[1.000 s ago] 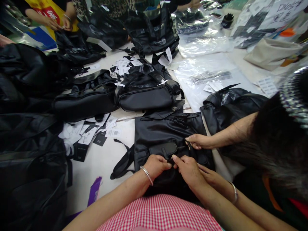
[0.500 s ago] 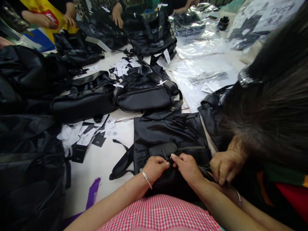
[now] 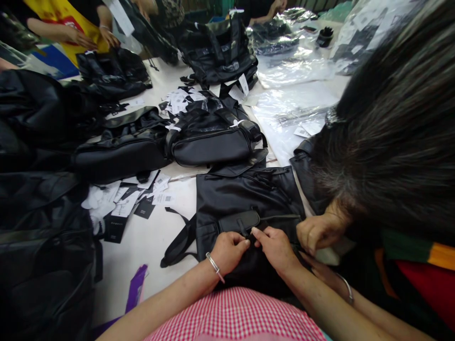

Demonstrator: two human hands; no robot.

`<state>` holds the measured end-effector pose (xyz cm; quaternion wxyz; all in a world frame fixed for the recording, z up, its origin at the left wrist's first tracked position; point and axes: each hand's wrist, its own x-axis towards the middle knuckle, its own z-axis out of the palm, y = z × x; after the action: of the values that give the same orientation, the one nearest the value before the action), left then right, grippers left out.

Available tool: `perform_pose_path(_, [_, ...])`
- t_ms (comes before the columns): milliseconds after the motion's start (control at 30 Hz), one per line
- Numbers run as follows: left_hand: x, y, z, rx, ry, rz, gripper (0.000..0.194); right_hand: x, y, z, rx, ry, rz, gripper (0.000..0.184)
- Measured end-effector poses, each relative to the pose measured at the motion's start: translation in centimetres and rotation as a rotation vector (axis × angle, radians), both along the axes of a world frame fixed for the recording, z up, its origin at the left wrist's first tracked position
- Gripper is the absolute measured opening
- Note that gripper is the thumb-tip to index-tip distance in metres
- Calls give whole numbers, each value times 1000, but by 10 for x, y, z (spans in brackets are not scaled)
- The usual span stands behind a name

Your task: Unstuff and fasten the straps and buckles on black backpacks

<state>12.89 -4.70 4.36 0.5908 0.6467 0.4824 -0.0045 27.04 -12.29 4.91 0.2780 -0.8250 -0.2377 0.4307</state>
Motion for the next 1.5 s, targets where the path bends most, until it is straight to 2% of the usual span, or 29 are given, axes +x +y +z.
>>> perform_pose_path(333, [0, 2, 3, 3, 21, 18, 25, -3, -3, -1, -1, 17, -35, 48])
perform_pose_path(567, [-1, 3, 1, -36, 20, 38, 22, -6, -10, 11, 148, -25, 60, 36])
perform_pose_path(667, [-2, 3, -2, -68, 12, 62, 21, -8, -18, 10, 219, -127, 169, 32])
perform_pose_path(833, [-3, 2, -4, -99, -9, 91, 21, -13, -32, 3, 478, -427, 460, 24])
perform_pose_path(967, [-4, 3, -1, -85, -29, 75, 19, -16, -40, -1, 602, -645, 591, 27])
perform_pose_path(1067, [-7, 5, -1, -72, -45, 50, 18, -17, -44, -2, 644, -670, 668, 31])
perform_pose_path(1167, [-12, 7, -2, -71, -88, -1, 20, -17, -42, 2, 610, -544, 604, 30])
perform_pose_path(1333, [-12, 5, 3, 24, -90, -50, 19, -18, -30, 14, 402, -174, 332, 23])
perform_pose_path(1400, [-9, 4, 6, 71, -72, -22, 21, -15, -27, 17, 368, -92, 292, 25])
perform_pose_path(1500, [-6, 4, 9, 31, -44, -6, 22, -11, -27, 18, 355, -77, 310, 26])
